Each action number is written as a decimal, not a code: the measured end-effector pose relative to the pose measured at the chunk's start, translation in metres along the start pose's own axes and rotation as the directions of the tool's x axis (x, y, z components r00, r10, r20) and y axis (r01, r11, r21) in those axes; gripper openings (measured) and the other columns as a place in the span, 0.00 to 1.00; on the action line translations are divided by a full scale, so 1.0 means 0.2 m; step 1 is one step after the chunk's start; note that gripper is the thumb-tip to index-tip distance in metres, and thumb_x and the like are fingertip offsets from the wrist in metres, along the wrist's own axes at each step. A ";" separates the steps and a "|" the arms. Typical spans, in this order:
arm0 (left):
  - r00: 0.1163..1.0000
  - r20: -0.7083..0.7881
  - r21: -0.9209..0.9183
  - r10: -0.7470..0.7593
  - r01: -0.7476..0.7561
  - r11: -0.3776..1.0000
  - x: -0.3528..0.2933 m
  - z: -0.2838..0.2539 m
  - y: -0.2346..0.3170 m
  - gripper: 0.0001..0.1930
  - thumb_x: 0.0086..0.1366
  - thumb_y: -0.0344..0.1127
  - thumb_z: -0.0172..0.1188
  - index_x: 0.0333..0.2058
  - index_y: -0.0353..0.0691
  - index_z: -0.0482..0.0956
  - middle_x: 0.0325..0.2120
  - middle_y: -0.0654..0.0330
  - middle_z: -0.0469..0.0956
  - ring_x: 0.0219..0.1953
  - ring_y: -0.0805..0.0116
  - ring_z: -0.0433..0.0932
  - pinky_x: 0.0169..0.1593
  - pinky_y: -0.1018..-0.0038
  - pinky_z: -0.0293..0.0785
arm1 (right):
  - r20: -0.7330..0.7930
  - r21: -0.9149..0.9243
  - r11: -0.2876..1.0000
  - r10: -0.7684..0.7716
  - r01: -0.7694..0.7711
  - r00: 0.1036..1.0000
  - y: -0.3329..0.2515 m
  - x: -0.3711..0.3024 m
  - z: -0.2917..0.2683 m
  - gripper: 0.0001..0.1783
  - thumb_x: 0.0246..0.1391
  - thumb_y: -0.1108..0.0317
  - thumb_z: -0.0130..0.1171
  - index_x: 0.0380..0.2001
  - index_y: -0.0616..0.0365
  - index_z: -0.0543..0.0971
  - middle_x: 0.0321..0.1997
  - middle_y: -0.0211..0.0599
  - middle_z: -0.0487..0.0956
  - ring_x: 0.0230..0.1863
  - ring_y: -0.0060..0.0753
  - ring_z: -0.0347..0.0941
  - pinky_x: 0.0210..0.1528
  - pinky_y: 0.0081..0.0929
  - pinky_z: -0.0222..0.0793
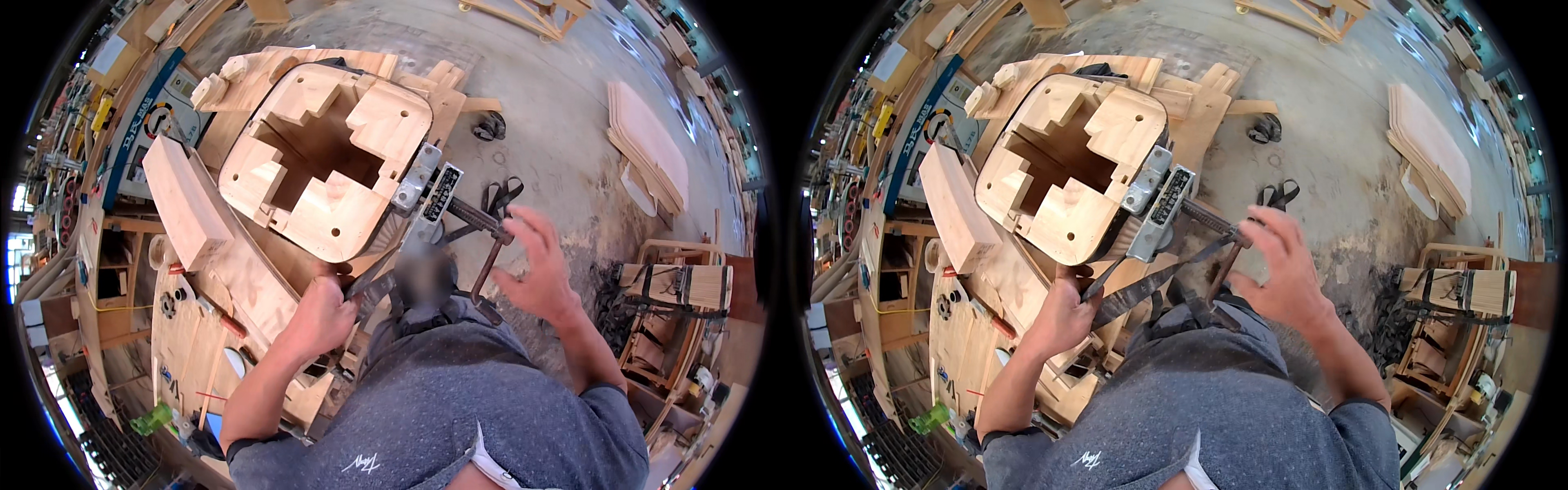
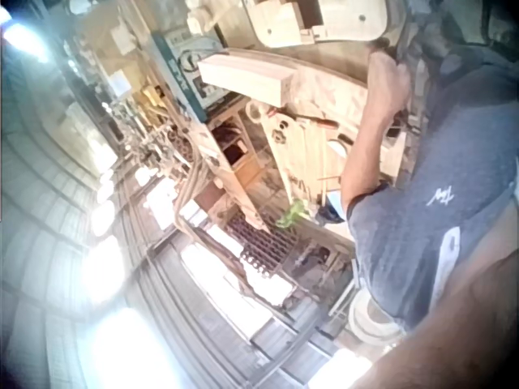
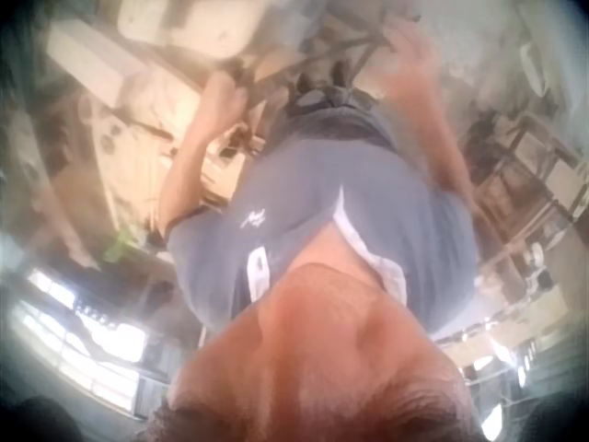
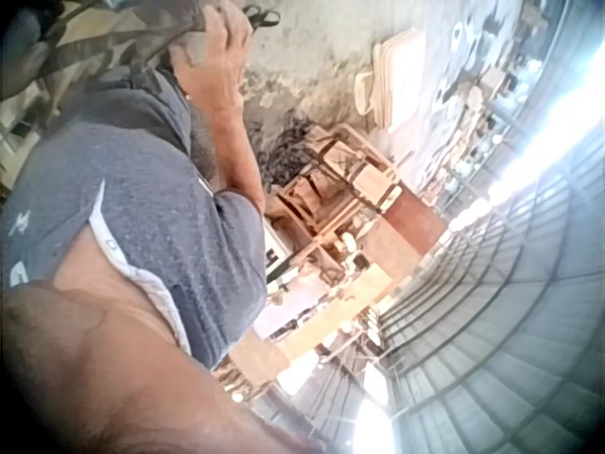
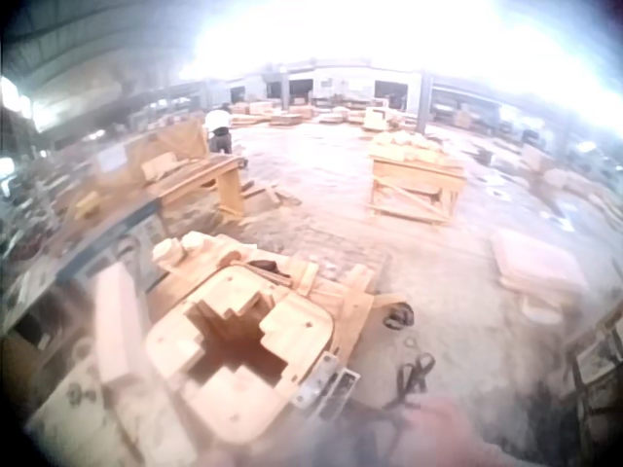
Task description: The person uses a ratchet strap tool to secure a stack of wooden chair seat frames. They wrap the strap around the stack, thread it through the tensioner, and tighten it using the handle. The person then removes the strap and repeats the process on a different stack of wooden frames.
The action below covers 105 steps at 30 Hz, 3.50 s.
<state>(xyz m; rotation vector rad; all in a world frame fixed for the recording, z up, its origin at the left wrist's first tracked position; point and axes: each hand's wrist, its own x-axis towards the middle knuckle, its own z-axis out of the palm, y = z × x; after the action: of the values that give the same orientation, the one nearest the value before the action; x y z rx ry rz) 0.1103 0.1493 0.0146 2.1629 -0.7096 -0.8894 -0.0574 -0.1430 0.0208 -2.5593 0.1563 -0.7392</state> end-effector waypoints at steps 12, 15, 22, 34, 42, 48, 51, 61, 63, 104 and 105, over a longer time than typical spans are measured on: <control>0.995 -0.090 0.240 -0.031 0.052 0.969 -0.07 -0.09 0.17 0.30 0.61 0.40 0.71 0.51 0.24 0.68 0.43 0.39 0.76 0.48 0.42 0.78 0.52 0.57 0.73 | 0.006 0.244 0.969 0.020 -0.020 1.000 0.12 0.02 0.05 0.19 0.52 0.68 0.74 0.44 0.60 0.79 0.39 0.45 0.84 0.35 0.44 0.81 0.35 0.33 0.77; 0.915 -0.271 0.544 0.300 -0.112 0.832 -0.15 -0.13 0.27 0.38 0.51 0.43 0.78 0.55 0.31 0.70 0.46 0.46 0.77 0.52 0.47 0.77 0.58 0.58 0.70 | 0.018 0.243 0.969 0.031 -0.035 0.999 0.11 0.02 0.05 0.16 0.53 0.69 0.73 0.43 0.60 0.79 0.39 0.46 0.84 0.34 0.44 0.81 0.34 0.33 0.76; 0.774 -0.220 0.667 0.594 -0.325 0.671 0.32 -0.20 0.49 0.39 0.48 0.61 0.74 0.45 0.29 0.77 0.40 0.48 0.80 0.49 0.49 0.77 0.65 0.52 0.59 | 0.051 0.262 0.965 0.006 -0.019 0.999 0.12 0.04 0.04 0.15 0.54 0.69 0.72 0.42 0.58 0.79 0.39 0.45 0.84 0.35 0.44 0.81 0.34 0.33 0.76; 0.936 -0.050 0.649 0.348 -0.234 0.724 0.42 -0.15 0.55 0.43 0.42 0.65 0.73 0.41 0.27 0.73 0.38 0.48 0.73 0.48 0.51 0.71 0.60 0.59 0.60 | 0.040 0.215 0.967 -0.152 0.140 0.988 0.17 0.08 0.08 0.13 0.62 0.63 0.65 0.42 0.54 0.72 0.41 0.45 0.82 0.35 0.49 0.80 0.34 0.36 0.76; 0.924 -0.075 0.585 0.376 -0.264 0.767 0.47 -0.14 0.52 0.38 0.42 0.61 0.73 0.37 0.30 0.72 0.34 0.50 0.73 0.42 0.53 0.72 0.53 0.60 0.62 | -0.001 0.282 0.950 -0.137 0.132 0.991 0.15 0.08 0.12 0.13 0.69 0.57 0.55 0.39 0.56 0.72 0.37 0.52 0.83 0.26 0.45 0.80 0.28 0.31 0.75; 0.893 -0.115 0.548 0.435 -0.308 0.777 0.49 -0.14 0.49 0.36 0.41 0.61 0.71 0.35 0.30 0.76 0.30 0.49 0.74 0.38 0.52 0.75 0.55 0.58 0.63 | -0.004 0.399 0.914 -0.076 0.071 0.997 0.15 0.09 0.15 0.10 0.67 0.64 0.59 0.38 0.58 0.73 0.37 0.48 0.82 0.34 0.50 0.82 0.32 0.36 0.77; 0.885 -0.120 0.588 0.450 -0.302 0.750 0.47 -0.15 0.49 0.36 0.41 0.62 0.70 0.32 0.30 0.76 0.29 0.49 0.75 0.39 0.51 0.75 0.58 0.58 0.62 | 0.062 0.538 0.840 0.038 -0.066 0.997 0.13 0.06 0.16 0.11 0.70 0.64 0.52 0.38 0.61 0.72 0.38 0.51 0.82 0.35 0.44 0.83 0.37 0.36 0.80; 0.897 -0.120 0.576 0.425 -0.286 0.766 0.43 -0.15 0.46 0.42 0.41 0.66 0.71 0.36 0.25 0.77 0.34 0.45 0.78 0.47 0.47 0.76 0.69 0.50 0.54 | 0.671 0.657 -0.190 0.589 -0.730 0.451 0.08 0.18 0.08 0.25 0.73 0.43 0.42 0.53 0.54 0.67 0.45 0.51 0.83 0.29 0.46 0.84 0.21 0.32 0.81; 0.849 -0.115 0.631 0.515 -0.338 0.698 0.40 -0.19 0.43 0.44 0.42 0.65 0.74 0.42 0.25 0.76 0.41 0.45 0.78 0.54 0.48 0.74 0.72 0.48 0.51 | 0.654 0.658 -0.156 0.603 -0.737 0.457 0.07 0.18 0.08 0.25 0.73 0.43 0.42 0.53 0.54 0.67 0.46 0.51 0.83 0.29 0.45 0.84 0.21 0.32 0.81; 0.608 0.195 0.765 0.770 -0.585 0.268 0.97 -0.87 0.42 0.27 0.59 0.33 0.68 0.58 0.39 0.75 0.57 0.54 0.75 0.60 0.52 0.72 0.63 0.61 0.67 | 0.586 0.607 -0.086 0.719 -0.790 0.372 0.02 0.21 0.09 0.23 0.73 0.46 0.45 0.51 0.56 0.70 0.42 0.45 0.79 0.22 0.40 0.80 0.21 0.35 0.80; 0.633 0.249 0.747 0.733 -0.608 0.271 1.05 -0.86 0.45 0.27 0.59 0.32 0.68 0.58 0.39 0.75 0.57 0.54 0.75 0.60 0.52 0.72 0.63 0.60 0.68 | 0.577 0.604 -0.088 0.734 -0.792 0.359 0.01 0.23 0.09 0.22 0.73 0.46 0.45 0.50 0.56 0.71 0.40 0.46 0.80 0.21 0.40 0.80 0.20 0.34 0.79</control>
<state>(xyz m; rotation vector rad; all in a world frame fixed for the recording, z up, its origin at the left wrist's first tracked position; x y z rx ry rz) 0.3494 0.0150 0.0937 2.1505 -2.0699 0.1524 -0.0093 -0.1469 0.0277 -1.0785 0.9404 -0.1035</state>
